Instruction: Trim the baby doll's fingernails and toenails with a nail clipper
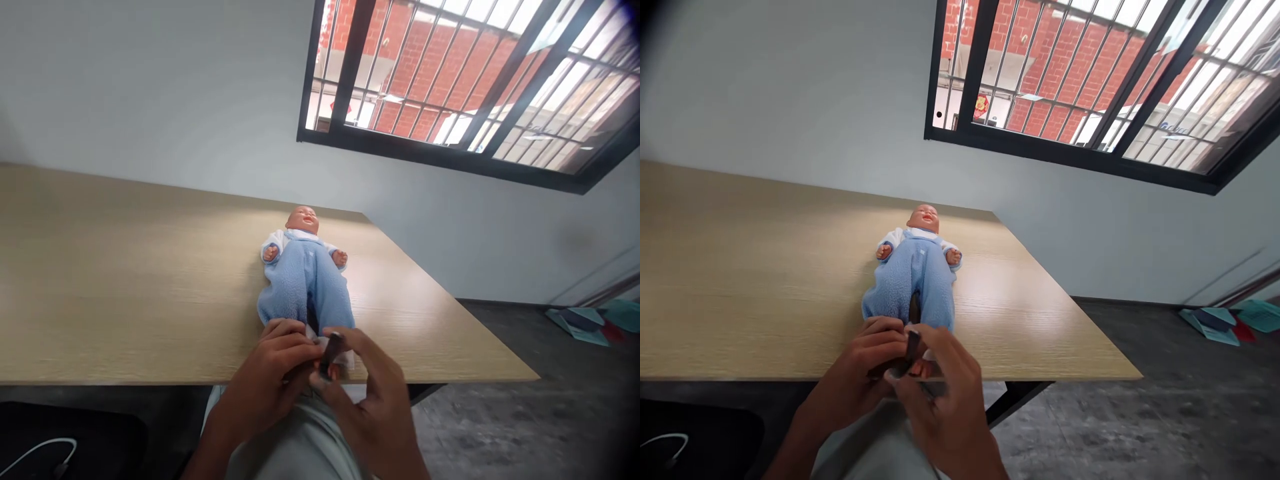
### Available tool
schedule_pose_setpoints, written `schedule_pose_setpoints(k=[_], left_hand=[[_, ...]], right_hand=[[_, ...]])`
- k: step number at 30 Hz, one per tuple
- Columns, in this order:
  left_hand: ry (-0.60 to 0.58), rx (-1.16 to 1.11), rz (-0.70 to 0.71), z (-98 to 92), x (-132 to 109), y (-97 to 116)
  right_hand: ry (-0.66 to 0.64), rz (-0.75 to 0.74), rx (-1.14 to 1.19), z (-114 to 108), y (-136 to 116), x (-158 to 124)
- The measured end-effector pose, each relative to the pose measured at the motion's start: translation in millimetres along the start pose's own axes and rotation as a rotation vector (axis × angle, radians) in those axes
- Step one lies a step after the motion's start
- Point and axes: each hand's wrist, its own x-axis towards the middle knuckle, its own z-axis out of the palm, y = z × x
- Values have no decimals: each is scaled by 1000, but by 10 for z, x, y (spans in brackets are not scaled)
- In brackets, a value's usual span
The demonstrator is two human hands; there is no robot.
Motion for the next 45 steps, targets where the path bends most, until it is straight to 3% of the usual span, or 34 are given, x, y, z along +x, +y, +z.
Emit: schedule_pose_setpoints(k=[3, 5, 8, 10, 13, 18, 23, 27, 29, 31, 33, 36, 39, 41, 45], left_hand=[[13, 50, -7, 29, -8, -5], [9, 64, -20, 54, -27, -17], [2, 74, -71, 85, -61, -38], [-17, 75, -87, 94, -76, -57], [-26, 82, -55, 91, -76, -92], [-66, 42, -81, 80, -43, -93], [-43, -37, -85, -20, -5, -1], [-53, 21, 45, -458, 155, -8], [-14, 223, -49, -751, 349, -121], [-125, 448, -242, -986, 605, -332], [-157, 517, -313, -1108, 859, -610], [-207, 543, -344, -1106, 1106, -1001], [-219, 523, -312, -1025, 1153, -1221], [-170, 507, -283, -971, 1120, -1275], [35, 512, -262, -839, 1048, -1306]], right_hand=[[17, -20, 34, -170, 5, 343], [-77, -11, 112, -173, 111, 746], [-370, 136, 508, 39, 427, 1445], [-490, 184, 597, 258, 681, 1829], [-621, 234, 676, 541, 1000, 2118], [-834, 256, 752, 694, 1273, 2049], [-771, 260, 808, 694, 1414, 1983], [-744, 235, 805, 693, 1449, 1973], [-730, 214, 799, 677, 1431, 1966], [-697, 188, 788, 658, 1405, 1978], [-623, 154, 767, 650, 1390, 2015], [-460, 93, 708, 672, 1407, 2090], [-364, 47, 642, 719, 1450, 2116], [-343, 28, 606, 741, 1469, 2094], [-332, 3, 537, 741, 1459, 2027]])
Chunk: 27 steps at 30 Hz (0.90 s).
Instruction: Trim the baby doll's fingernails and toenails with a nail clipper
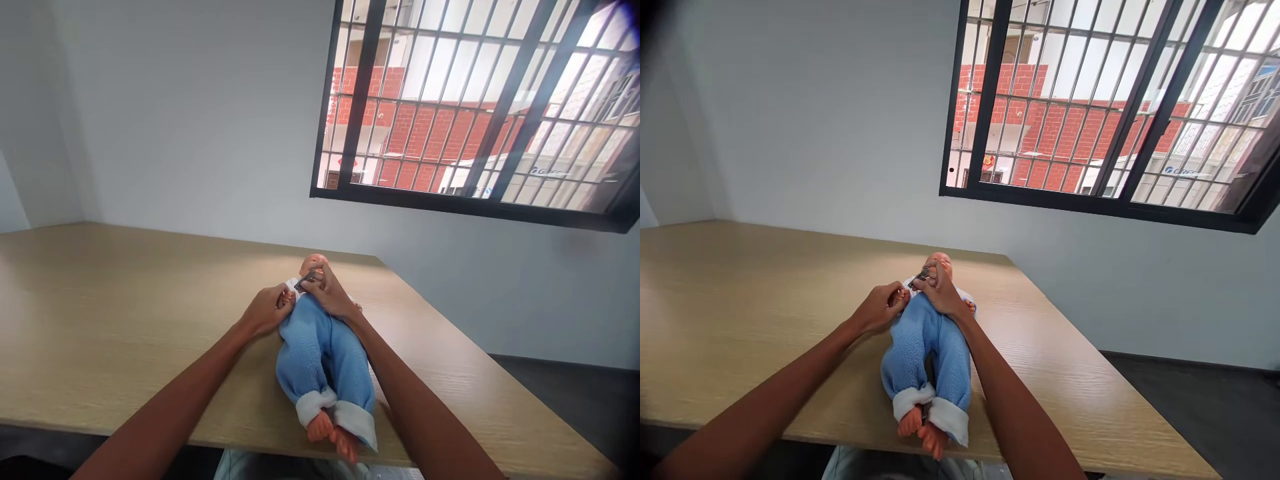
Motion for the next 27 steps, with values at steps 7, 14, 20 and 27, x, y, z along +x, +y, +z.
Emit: schedule_pose_setpoints(k=[7, 14, 20, 27], left_hand=[[157, 8, -17, 180, 7, 16], [144, 23, 3, 172, 22, -23], [143, 32, 7, 170, 20, -10], [135, 37, 9, 152, 20, -1]], right_hand=[[-12, -17, -143, 0, -99, -56], [-68, -47, -247, 8, -184, -100], [-124, -122, -338, 10, -282, -125], [-132, -174, -442, 4, -328, -123]])
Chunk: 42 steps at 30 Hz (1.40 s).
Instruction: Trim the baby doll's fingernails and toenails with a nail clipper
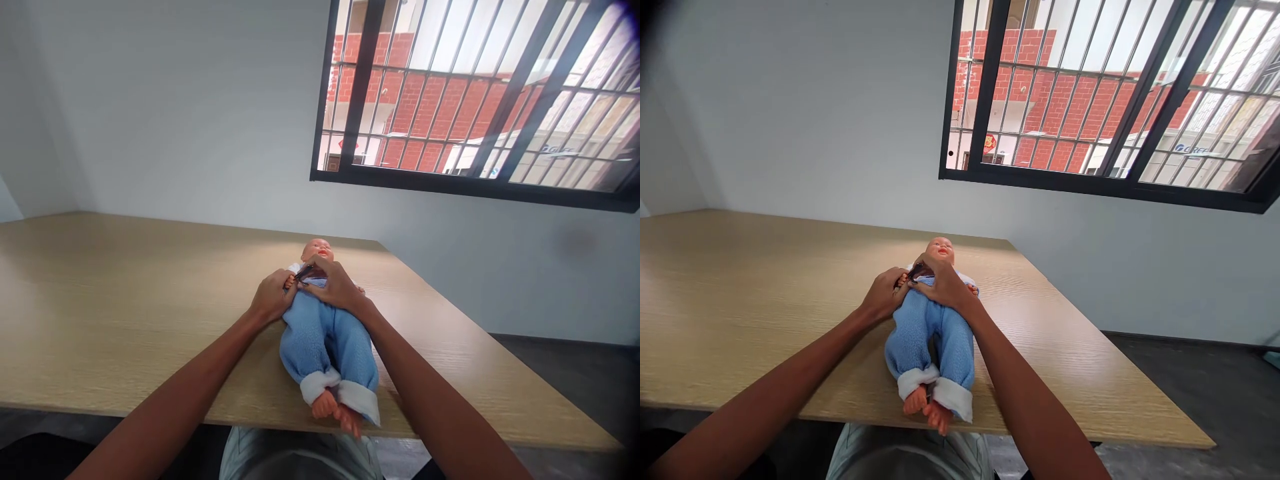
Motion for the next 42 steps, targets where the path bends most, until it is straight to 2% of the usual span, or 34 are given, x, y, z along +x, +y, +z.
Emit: schedule_pose_setpoints(k=[6, 26, 34, 42], left_hand=[[10, 3, -3, 15, 0, -24], [17, 9, 27, 11, -16, -49], [21, 12, 28, 2, -12, -44], [11, 28, 28, 25, -11, -70]], right_hand=[[-64, -44, -42, -3, -30, 7], [-101, -87, -95, -6, -31, 13], [17, -44, -146, 33, -68, 0], [-16, -88, -132, 43, -118, 1]])
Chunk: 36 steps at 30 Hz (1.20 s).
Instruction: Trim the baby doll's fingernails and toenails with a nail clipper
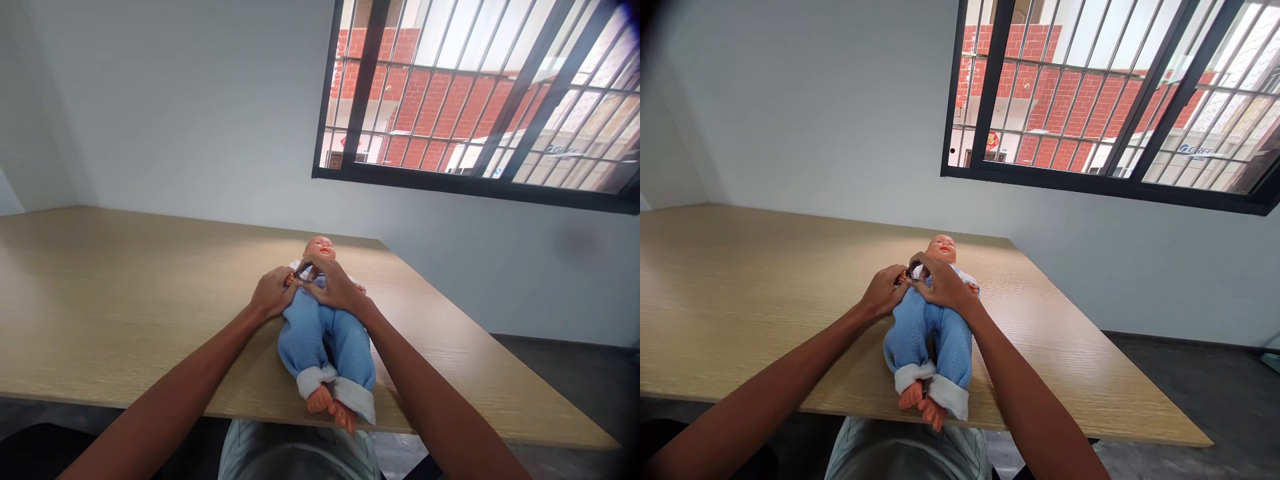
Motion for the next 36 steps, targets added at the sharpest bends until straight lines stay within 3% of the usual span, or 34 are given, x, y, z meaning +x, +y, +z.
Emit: schedule_pose_setpoints(k=[16, 27, 36], left_hand=[[-13, 22, 5, -16, 6, 7], [-18, 15, 14, 4, 11, -18], [-33, 5, 42, -50, 30, -15]], right_hand=[[-39, -85, 14, -22, 27, 2], [-146, -83, -64, -87, -44, 10], [-56, -17, -76, -41, -49, -10]])
